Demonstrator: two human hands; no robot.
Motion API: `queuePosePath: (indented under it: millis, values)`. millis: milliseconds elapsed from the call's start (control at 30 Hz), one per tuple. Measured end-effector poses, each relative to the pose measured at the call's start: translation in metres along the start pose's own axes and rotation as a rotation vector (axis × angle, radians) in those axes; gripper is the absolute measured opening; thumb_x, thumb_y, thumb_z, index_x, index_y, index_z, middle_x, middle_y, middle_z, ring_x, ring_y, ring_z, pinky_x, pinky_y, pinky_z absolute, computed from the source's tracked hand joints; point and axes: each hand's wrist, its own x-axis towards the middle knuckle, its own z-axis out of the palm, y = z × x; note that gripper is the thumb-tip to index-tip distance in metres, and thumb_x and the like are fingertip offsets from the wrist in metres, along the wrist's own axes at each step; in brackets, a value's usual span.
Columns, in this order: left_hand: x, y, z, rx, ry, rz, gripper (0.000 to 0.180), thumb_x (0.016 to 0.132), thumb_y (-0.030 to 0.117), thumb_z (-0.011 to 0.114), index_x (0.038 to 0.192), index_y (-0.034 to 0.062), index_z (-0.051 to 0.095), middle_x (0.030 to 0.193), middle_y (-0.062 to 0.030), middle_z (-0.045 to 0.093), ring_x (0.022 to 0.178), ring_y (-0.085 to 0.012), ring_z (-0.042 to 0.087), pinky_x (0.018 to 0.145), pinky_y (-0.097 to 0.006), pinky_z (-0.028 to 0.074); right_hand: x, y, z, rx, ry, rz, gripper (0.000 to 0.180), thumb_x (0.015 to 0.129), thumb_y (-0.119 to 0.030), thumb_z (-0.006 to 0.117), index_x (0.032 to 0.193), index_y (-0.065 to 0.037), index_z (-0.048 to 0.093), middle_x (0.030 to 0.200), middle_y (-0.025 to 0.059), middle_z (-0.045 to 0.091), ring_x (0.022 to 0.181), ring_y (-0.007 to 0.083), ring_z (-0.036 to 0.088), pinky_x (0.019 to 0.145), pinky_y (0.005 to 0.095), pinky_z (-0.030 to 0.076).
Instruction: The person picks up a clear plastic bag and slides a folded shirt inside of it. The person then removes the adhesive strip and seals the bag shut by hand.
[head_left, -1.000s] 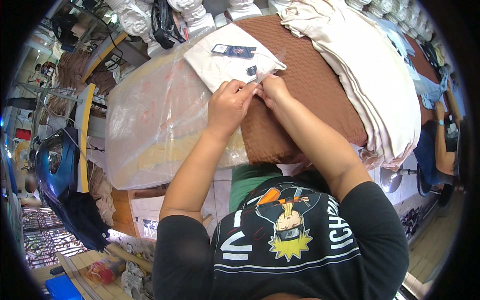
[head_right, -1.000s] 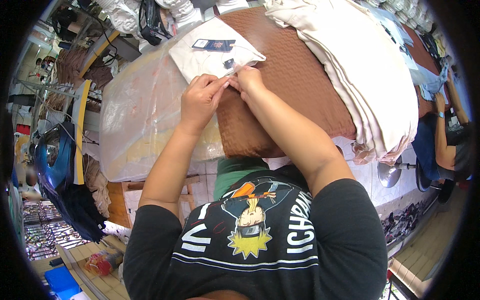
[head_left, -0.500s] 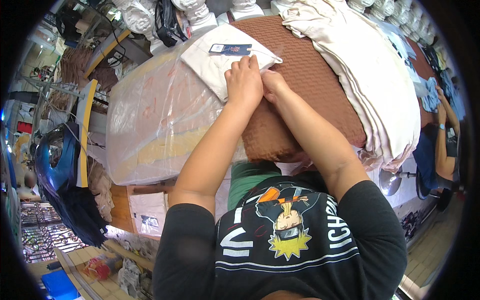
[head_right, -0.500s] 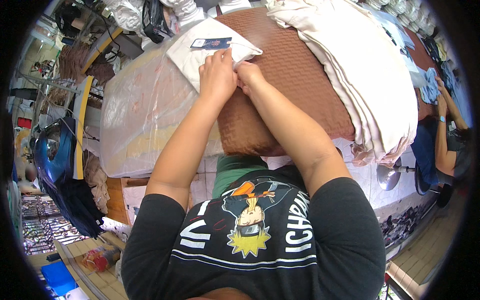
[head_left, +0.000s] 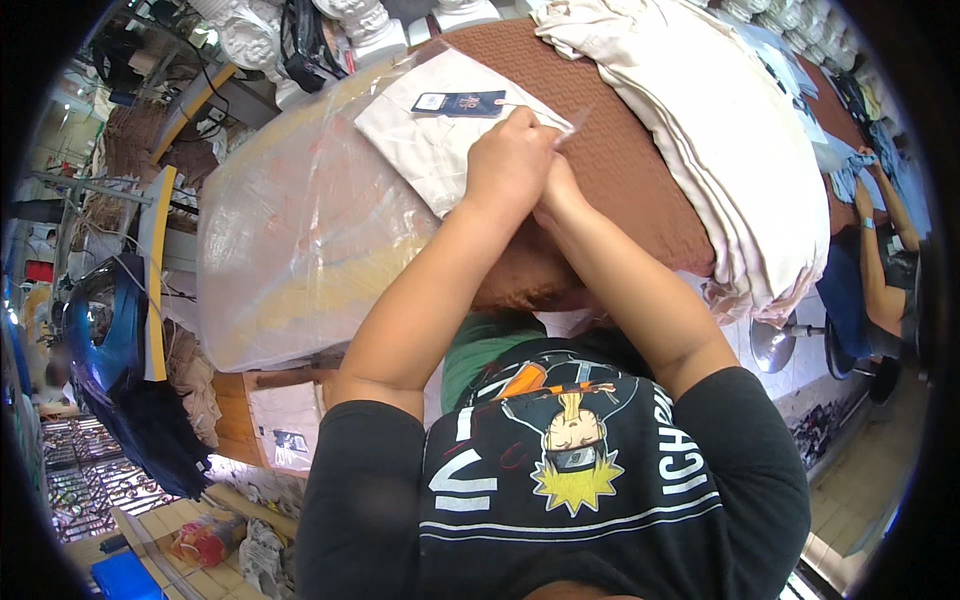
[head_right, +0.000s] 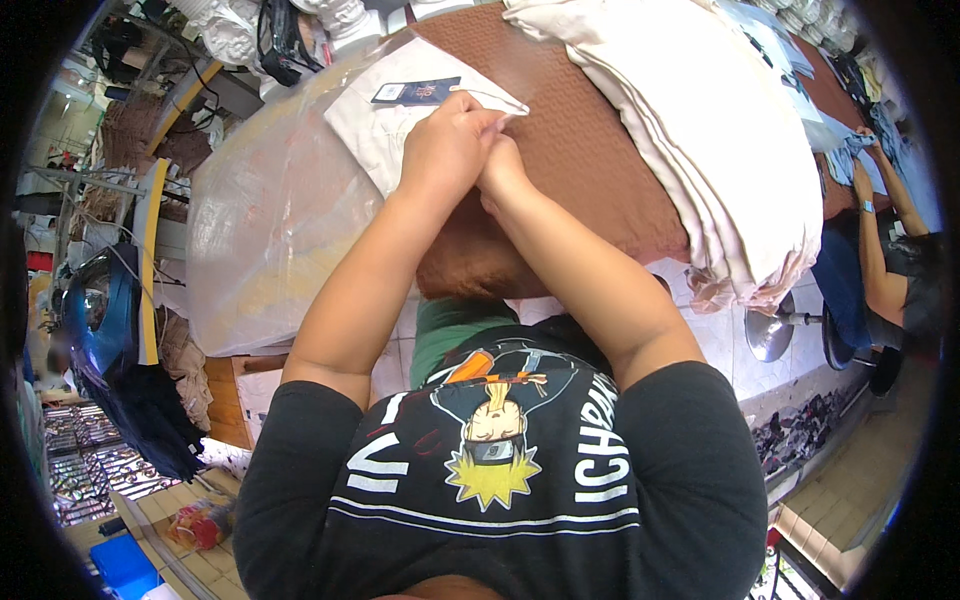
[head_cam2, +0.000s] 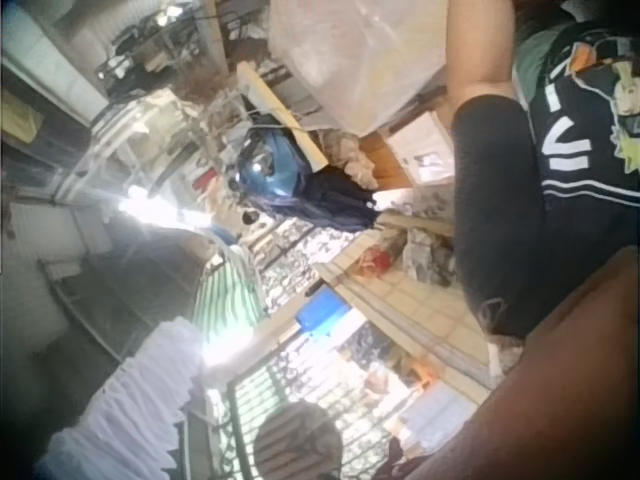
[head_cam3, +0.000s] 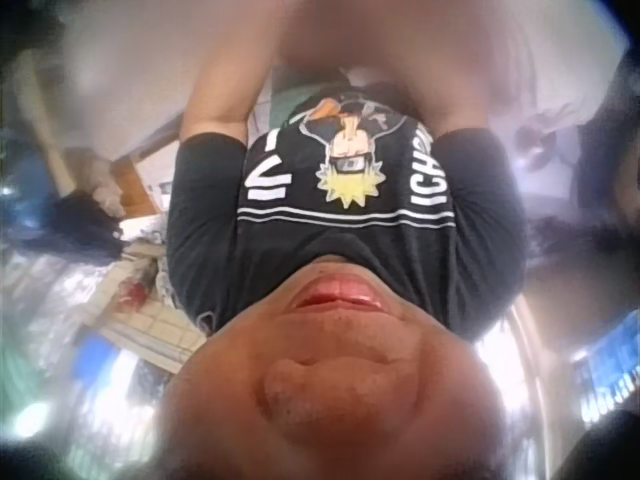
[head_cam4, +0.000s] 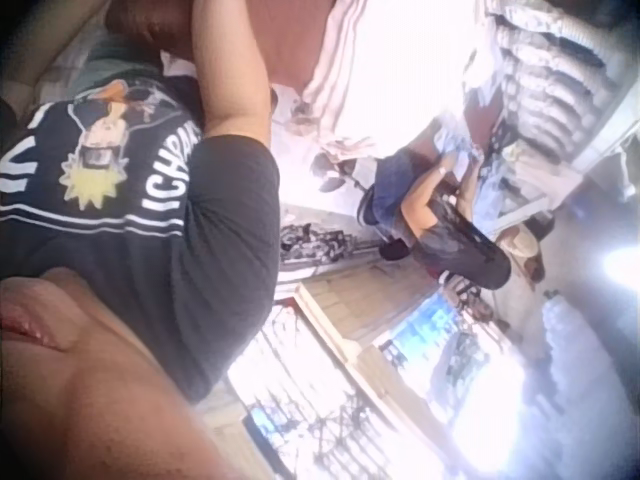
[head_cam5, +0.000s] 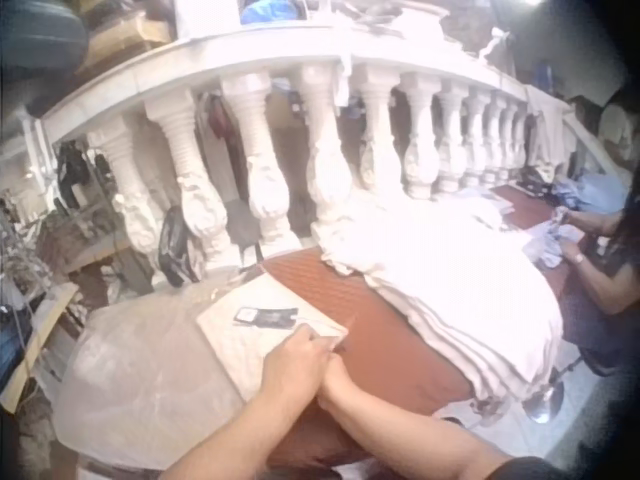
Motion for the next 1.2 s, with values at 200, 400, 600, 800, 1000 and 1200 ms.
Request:
queuePosePath:
  millis: [200, 400, 600, 800, 1000, 1200]
  values:
    - [-0.064, 0.076, -0.016, -0.128, -0.103, 0.175, 0.014, 0.076, 0.015, 0.064, 0.088, 0.0142, 0.07, 0.081, -0.0046, 0.058, 0.07, -0.0239, 0.063, 0.061, -0.034, 0.052, -0.108, 0.017, -0.064, -0.159, -0.062, -0.108, 0.028, 0.097, -0.024, 0.037, 0.109, -0.002, 0.05, 0.1, 0.017, 0.057, 0.091, 0.0219, 0.058, 0.075, 0.0345, 0.048]
    - [-0.095, 0.089, -0.004, -0.24, -0.095, 0.179, 0.019, 0.072, 0.011, 0.068, 0.09, 0.0149, 0.07, 0.079, -0.0031, 0.057, 0.066, -0.0205, 0.062, 0.057, -0.031, 0.052, -0.136, 0.029, -0.083, -0.229, -0.133, -0.093, 0.026, 0.096, -0.023, 0.041, 0.11, -0.002, 0.047, 0.102, 0.0156, 0.057, 0.09, 0.0221, 0.059, 0.075, 0.0342, 0.049]
    - [-0.103, 0.085, 0.002, -0.225, -0.048, 0.192, 0.019, 0.072, 0.013, 0.069, 0.091, 0.0143, 0.07, 0.078, -0.0027, 0.056, 0.066, -0.0192, 0.061, 0.058, -0.032, 0.051, -0.114, 0.025, -0.06, 0.077, -0.138, 0.038, 0.026, 0.095, -0.023, 0.045, 0.112, -0.003, 0.045, 0.103, 0.0142, 0.057, 0.09, 0.0224, 0.059, 0.075, 0.0339, 0.05]
    - [-0.099, 0.081, -0.003, -0.186, -0.025, 0.221, 0.02, 0.072, 0.014, 0.069, 0.092, 0.0135, 0.07, 0.081, -0.0025, 0.055, 0.07, -0.0191, 0.061, 0.06, -0.032, 0.05, -0.093, 0.024, -0.046, 0.321, -0.12, 0.13, 0.028, 0.094, -0.022, 0.049, 0.113, -0.003, 0.042, 0.105, 0.0128, 0.057, 0.09, 0.0226, 0.06, 0.075, 0.0336, 0.051]
    - [-0.097, 0.081, -0.008, -0.239, -0.039, 0.163, 0.023, 0.072, 0.012, 0.068, 0.095, 0.0133, 0.069, 0.081, -0.0021, 0.055, 0.073, -0.0191, 0.061, 0.061, -0.032, 0.05, -0.084, 0.021, -0.044, 0.375, -0.114, 0.155, 0.031, 0.093, -0.021, 0.053, 0.115, -0.003, 0.04, 0.107, 0.0114, 0.057, 0.09, 0.0229, 0.06, 0.075, 0.0333, 0.051]
    - [-0.095, 0.082, -0.032, -0.43, -0.164, 0.187, 0.034, 0.071, 0.013, 0.07, 0.105, 0.0118, 0.066, 0.088, -0.0067, 0.058, 0.084, -0.024, 0.061, 0.07, -0.034, 0.051, -0.092, 0.019, -0.045, 0.322, -0.106, 0.225, 0.037, 0.093, -0.023, 0.056, 0.116, -0.003, 0.036, 0.107, 0.0148, 0.057, 0.093, 0.0238, 0.062, 0.072, 0.0302, 0.054]
